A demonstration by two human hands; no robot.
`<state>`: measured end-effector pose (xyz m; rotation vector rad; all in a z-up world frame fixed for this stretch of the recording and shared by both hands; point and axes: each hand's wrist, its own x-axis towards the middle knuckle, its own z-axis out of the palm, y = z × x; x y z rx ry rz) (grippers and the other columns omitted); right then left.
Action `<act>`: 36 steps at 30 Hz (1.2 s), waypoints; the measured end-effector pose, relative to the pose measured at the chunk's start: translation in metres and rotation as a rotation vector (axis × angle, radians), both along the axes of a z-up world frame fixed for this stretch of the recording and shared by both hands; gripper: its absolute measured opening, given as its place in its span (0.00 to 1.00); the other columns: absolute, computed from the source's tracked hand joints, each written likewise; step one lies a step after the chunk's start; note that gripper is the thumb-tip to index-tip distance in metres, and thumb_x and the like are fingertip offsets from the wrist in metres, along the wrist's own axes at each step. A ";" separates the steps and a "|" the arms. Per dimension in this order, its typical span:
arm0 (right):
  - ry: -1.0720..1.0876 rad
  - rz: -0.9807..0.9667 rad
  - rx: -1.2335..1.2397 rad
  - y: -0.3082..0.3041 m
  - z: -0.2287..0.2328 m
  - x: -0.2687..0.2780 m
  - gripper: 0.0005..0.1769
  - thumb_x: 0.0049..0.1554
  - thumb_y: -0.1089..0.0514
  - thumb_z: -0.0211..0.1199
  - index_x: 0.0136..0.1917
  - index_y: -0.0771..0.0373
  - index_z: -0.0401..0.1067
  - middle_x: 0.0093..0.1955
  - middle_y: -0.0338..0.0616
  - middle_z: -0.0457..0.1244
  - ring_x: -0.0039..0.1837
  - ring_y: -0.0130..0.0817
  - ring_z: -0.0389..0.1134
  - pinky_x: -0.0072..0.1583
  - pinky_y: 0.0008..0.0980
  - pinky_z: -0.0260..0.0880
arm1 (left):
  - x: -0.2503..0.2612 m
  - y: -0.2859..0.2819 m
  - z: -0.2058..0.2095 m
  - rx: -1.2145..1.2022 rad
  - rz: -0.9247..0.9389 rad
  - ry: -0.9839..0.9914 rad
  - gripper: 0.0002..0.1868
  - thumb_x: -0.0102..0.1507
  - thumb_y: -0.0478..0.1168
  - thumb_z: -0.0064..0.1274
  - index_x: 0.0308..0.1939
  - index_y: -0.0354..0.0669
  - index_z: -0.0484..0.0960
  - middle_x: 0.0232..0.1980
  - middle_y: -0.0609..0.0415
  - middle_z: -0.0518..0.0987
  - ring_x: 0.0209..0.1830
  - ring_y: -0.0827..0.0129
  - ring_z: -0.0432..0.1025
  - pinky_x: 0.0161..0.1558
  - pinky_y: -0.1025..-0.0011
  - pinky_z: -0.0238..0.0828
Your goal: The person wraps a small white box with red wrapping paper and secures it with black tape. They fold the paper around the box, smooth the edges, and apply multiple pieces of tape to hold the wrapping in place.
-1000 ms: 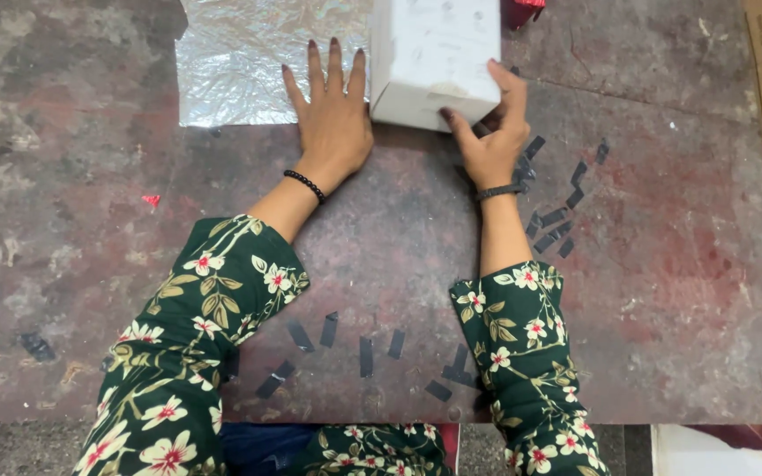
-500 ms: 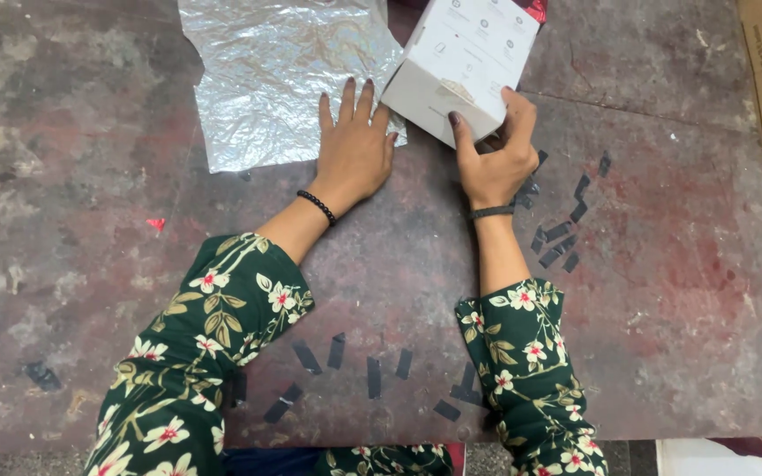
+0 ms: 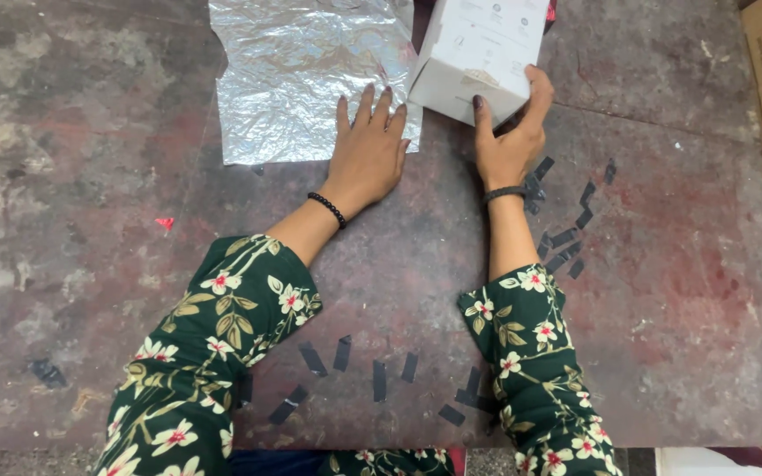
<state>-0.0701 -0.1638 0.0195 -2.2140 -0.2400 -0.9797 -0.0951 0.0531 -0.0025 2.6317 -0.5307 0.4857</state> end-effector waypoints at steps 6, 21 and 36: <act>0.057 0.072 -0.018 -0.010 -0.007 0.019 0.41 0.63 0.57 0.72 0.80 0.50 0.52 0.77 0.52 0.60 0.73 0.56 0.67 0.70 0.44 0.69 | 0.002 -0.002 0.001 0.017 -0.008 0.015 0.26 0.69 0.46 0.45 0.68 0.36 0.72 0.74 0.37 0.64 0.78 0.42 0.51 0.73 0.34 0.38; -0.114 0.115 0.386 -0.015 -0.018 0.028 0.38 0.63 0.63 0.75 0.79 0.59 0.57 0.72 0.49 0.63 0.69 0.39 0.70 0.67 0.34 0.75 | 0.002 0.000 0.002 0.010 -0.092 0.006 0.25 0.70 0.47 0.45 0.68 0.38 0.72 0.74 0.38 0.65 0.78 0.43 0.51 0.73 0.34 0.38; -0.269 0.249 0.559 -0.048 -0.018 -0.007 0.39 0.63 0.56 0.77 0.77 0.63 0.56 0.76 0.48 0.59 0.70 0.40 0.71 0.69 0.36 0.76 | -0.074 -0.059 0.014 -0.055 -0.390 0.044 0.33 0.67 0.57 0.50 0.65 0.35 0.72 0.69 0.37 0.69 0.77 0.42 0.56 0.72 0.45 0.53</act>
